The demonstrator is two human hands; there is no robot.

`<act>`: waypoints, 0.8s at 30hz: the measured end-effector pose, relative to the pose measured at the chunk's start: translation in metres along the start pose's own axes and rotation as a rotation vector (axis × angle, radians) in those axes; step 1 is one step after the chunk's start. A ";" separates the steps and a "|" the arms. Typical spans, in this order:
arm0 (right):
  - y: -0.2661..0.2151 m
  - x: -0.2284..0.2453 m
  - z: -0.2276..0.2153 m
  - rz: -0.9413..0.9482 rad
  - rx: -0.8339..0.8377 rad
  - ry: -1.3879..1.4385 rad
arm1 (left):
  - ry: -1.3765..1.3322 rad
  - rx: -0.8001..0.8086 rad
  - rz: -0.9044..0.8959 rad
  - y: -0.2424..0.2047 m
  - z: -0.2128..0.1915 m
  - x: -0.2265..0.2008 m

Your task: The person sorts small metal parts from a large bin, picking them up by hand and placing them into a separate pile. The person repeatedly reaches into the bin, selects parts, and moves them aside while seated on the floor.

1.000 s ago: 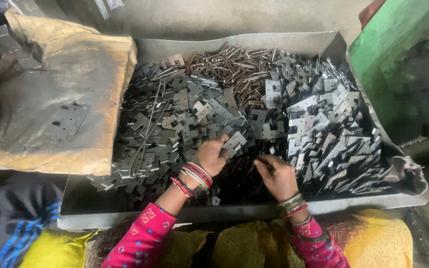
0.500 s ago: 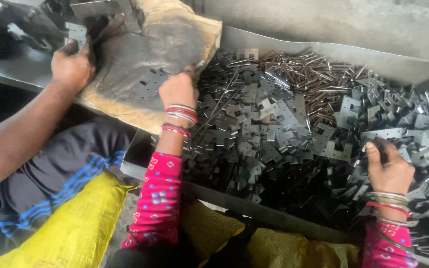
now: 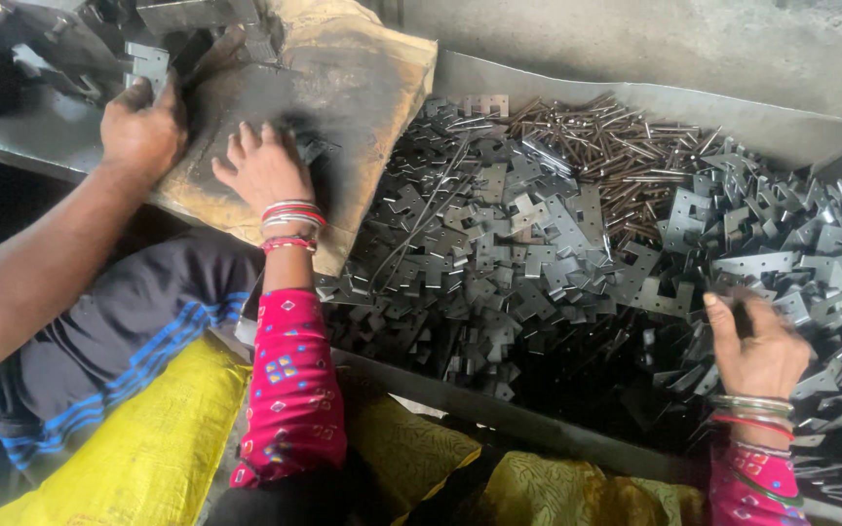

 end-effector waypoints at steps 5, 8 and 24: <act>-0.016 0.008 -0.026 0.142 -0.079 0.027 | -0.409 0.276 0.112 -0.015 -0.033 -0.091; -0.015 0.021 -0.045 0.139 -0.168 0.210 | -0.683 0.443 0.293 -0.042 -0.055 -0.165; -0.036 0.040 -0.028 0.330 0.108 2.106 | -0.533 0.713 1.161 -0.267 -0.082 -0.312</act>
Point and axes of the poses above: each hand's wrist, its own y-axis towards the middle knuckle, its own z-axis out of the palm, x = y × z, the point moved 8 cm from there along y, towards the middle knuckle, and after that the axes turned 2 degrees about x, right-handed, at the moved point
